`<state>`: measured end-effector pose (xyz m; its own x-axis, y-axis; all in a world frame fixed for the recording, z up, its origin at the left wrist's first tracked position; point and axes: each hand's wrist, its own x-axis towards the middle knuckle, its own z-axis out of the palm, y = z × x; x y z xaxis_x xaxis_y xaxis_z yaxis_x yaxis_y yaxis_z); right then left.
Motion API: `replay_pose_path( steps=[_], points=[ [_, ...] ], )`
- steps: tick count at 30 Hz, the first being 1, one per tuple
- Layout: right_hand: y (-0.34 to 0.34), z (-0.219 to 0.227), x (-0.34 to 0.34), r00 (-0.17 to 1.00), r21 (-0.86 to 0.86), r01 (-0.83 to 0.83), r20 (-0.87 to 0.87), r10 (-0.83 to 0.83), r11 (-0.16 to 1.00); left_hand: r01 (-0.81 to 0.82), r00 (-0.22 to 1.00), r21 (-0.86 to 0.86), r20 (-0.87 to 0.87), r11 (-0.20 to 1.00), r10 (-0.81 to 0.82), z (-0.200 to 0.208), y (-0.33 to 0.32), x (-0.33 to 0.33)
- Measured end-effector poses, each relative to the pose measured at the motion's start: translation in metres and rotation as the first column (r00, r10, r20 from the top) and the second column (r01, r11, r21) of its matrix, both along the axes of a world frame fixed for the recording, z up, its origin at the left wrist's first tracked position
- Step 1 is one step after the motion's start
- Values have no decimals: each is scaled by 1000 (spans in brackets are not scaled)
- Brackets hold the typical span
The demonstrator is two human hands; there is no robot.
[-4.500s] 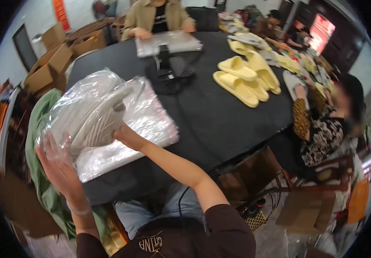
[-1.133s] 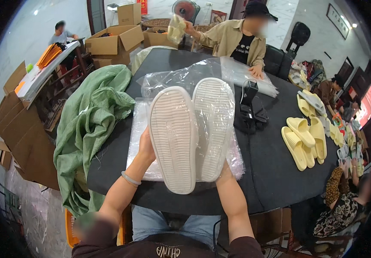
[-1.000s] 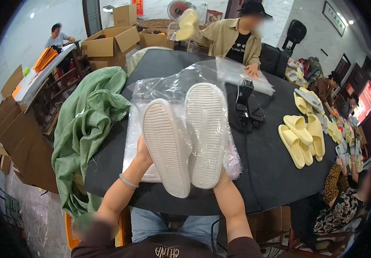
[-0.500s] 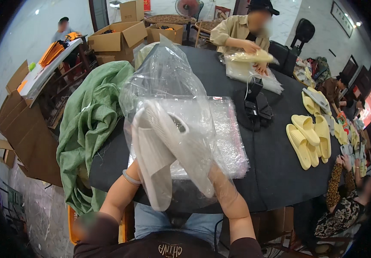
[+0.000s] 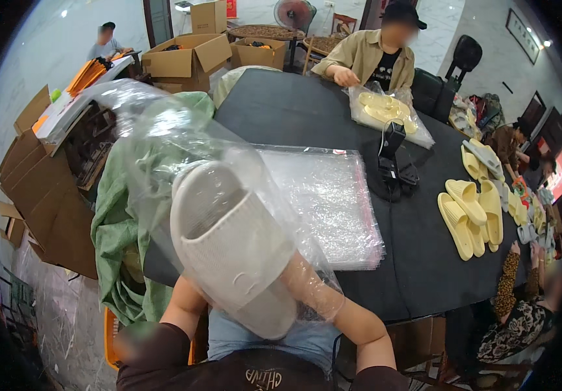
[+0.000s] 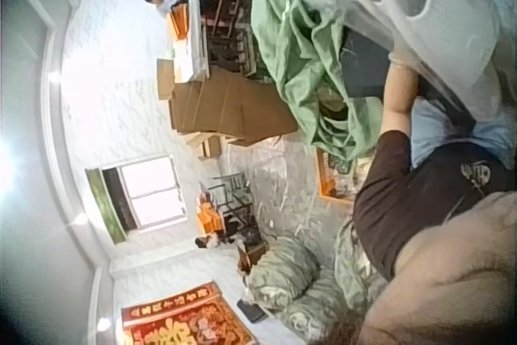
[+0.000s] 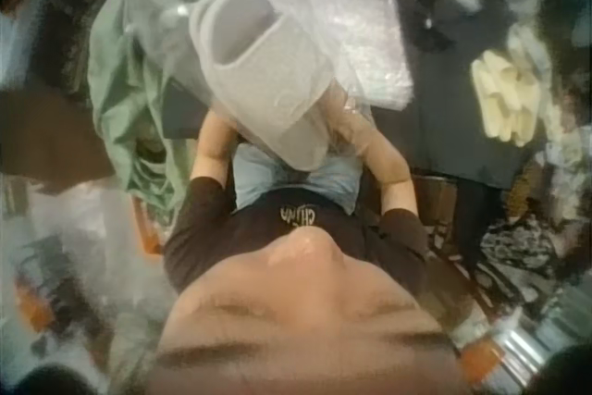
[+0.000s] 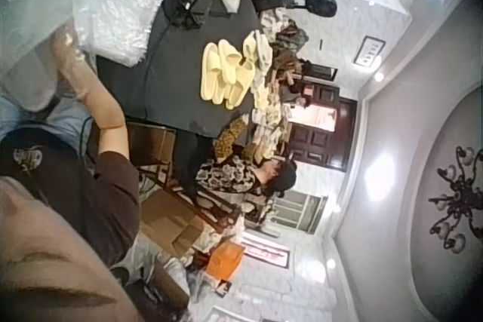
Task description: The person sits at a table and repeatedly picks up pairs of slippers, places them into clear plastic bags, and stacks the packaged items. The person handles yellow, white, and black slippers, retrieving them from a green sack and the table surface.
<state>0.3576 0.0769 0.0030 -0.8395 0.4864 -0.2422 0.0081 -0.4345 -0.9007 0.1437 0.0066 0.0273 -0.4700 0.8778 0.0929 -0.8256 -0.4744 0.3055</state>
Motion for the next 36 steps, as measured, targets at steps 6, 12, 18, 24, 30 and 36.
replay_pose_path(
  steps=[6,12,18,24,30,36],
  points=[
    [38,25,2,999,33,49,2,-49,998,-84,996,56,10,995,84,16,11,5],
    [81,80,36,998,64,55,-19,-54,996,-326,905,282,-182,902,384,51,2,-43],
    [69,114,88,1000,34,26,16,-26,999,-457,566,-29,-780,889,266,55,-11,-64],
    [71,116,91,999,-44,41,-3,-41,998,-461,429,-14,-879,887,210,47,-12,-66],
    [103,139,118,956,38,294,-18,-293,955,-695,613,-243,-692,676,381,24,0,-97],
    [151,160,224,703,93,692,-311,-640,715,-548,734,-425,-658,721,170,-1,18,-103]
  ],
)
